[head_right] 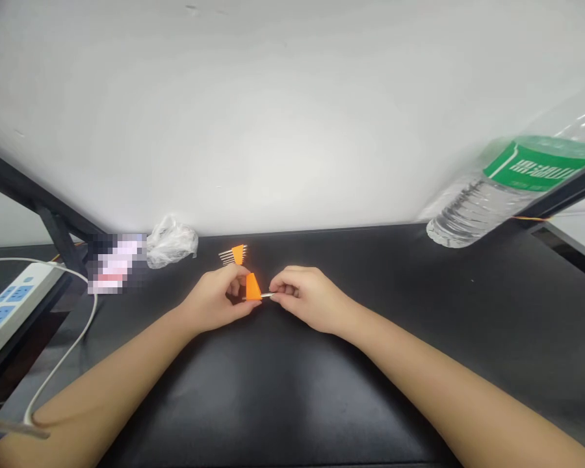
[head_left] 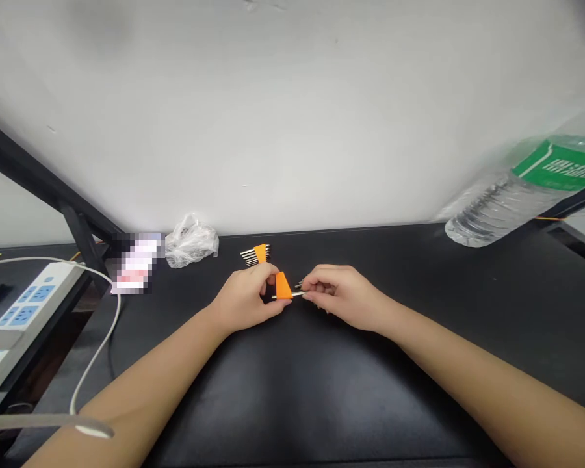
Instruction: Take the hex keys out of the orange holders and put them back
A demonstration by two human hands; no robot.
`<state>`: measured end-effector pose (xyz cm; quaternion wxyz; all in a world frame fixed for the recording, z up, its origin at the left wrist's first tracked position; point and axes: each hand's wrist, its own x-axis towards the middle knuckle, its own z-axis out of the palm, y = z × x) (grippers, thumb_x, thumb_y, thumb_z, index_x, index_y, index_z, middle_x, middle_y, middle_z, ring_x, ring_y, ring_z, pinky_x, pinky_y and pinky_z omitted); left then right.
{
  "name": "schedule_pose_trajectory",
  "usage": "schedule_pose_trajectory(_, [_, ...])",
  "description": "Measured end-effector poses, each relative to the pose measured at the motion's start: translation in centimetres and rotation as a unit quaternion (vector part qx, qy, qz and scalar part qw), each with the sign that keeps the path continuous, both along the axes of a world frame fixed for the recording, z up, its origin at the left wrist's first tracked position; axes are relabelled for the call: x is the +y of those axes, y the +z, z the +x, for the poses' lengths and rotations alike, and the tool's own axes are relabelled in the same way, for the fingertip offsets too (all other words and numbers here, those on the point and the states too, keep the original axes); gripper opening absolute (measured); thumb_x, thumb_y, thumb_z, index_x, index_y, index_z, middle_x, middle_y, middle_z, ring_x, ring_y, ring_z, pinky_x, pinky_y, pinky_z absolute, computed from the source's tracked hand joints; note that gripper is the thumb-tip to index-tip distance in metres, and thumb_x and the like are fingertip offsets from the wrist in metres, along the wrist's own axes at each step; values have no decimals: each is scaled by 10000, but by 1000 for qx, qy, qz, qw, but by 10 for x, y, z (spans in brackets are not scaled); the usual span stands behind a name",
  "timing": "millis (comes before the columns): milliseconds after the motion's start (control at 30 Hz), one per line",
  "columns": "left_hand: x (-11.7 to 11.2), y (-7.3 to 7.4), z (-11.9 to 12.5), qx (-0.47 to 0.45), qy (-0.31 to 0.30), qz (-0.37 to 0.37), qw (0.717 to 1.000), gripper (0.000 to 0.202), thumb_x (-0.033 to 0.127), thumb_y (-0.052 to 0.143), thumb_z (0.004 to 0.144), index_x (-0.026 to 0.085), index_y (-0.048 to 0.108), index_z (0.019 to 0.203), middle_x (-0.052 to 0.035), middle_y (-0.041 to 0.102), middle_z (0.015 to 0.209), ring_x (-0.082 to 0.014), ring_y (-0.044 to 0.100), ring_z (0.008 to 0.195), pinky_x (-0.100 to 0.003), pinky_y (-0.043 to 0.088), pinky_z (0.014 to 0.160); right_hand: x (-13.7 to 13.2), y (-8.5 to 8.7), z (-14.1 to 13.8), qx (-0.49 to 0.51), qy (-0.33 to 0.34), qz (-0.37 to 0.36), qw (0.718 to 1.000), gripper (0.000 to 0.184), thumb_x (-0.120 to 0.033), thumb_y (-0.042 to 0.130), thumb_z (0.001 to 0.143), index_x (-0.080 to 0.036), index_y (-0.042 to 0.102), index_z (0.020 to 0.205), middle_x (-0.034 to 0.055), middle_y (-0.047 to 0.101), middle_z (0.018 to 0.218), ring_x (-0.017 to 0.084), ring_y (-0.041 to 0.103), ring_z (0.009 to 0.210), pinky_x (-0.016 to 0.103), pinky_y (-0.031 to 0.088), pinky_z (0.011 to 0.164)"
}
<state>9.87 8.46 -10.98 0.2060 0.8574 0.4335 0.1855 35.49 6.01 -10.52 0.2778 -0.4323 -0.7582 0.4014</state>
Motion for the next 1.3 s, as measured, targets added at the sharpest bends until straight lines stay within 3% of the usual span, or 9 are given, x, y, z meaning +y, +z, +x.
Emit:
schedule_pose_trajectory(100, [-4,-2,3,-22,-10,16,1000,403,410,744,806,222,561,1111,7,685,879,-142,630,715,-257,492,660,-1,-1,-9,108,-4,-190,976,234,-381,672,925,-192,671,1064,13,648,799,132,599,631,277,525,580])
schedule_pose_trajectory(167, [-6,-2,4,-28,-11,23,999,384,400,736,814,221,565,1108,3,687,896,-134,628,712,-249,489,655,-1,-2,-13,139,11,-243,960,283,-403,708,899,-175,681,1066,14,657,785,132,604,627,281,534,587])
schedule_pose_trajectory(567, [0,-17,0,-126,-58,-47,989,561,352,704,894,247,510,1411,70,504,731,-71,468,585,-196,429,597,0,-5,-15,173,26,-295,939,256,-410,727,878,-159,680,900,24,666,705,141,614,608,283,525,600])
schedule_pose_trajectory(633, [1,-18,1,-149,-53,-66,985,547,352,717,888,240,534,1391,68,493,730,-71,460,588,-195,424,592,1,-3,-12,123,27,-248,961,268,-438,665,921,-172,691,944,21,659,711,141,602,594,282,509,584])
schedule_pose_trajectory(733, [3,-16,1,-141,-39,-66,987,530,376,744,868,237,567,1348,68,480,723,-77,452,598,-201,417,598,5,-2,1,-19,5,-27,999,212,-372,618,949,-195,725,998,50,678,868,155,622,703,294,503,657])
schedule_pose_trajectory(800, [4,-14,0,-115,-33,-57,991,536,396,749,864,244,570,1345,72,470,713,-82,448,604,-206,415,612,8,-2,12,-124,2,121,985,166,-276,604,942,-205,731,1021,67,661,980,168,623,790,308,501,727])
schedule_pose_trajectory(833, [4,-13,-1,-101,-31,-53,993,542,407,748,864,247,566,1348,75,463,706,-84,446,605,-208,413,616,10,-3,17,-170,5,156,973,175,-245,587,944,-206,728,1040,68,648,995,164,613,778,308,497,726])
schedule_pose_trajectory(967, [5,-12,-3,-59,-28,-32,997,541,440,731,874,261,556,1354,83,446,684,-89,438,596,-213,397,618,15,-7,27,-267,36,199,942,172,-199,568,942,-210,711,1038,61,623,993,167,599,773,307,496,735])
schedule_pose_trajectory(1300, [5,-11,-3,-36,-35,-18,999,522,471,699,891,269,552,1349,84,427,671,-93,425,584,-209,384,611,18,-10,24,-336,29,235,912,157,-154,550,947,-203,671,1034,64,620,994,177,594,773,338,461,805])
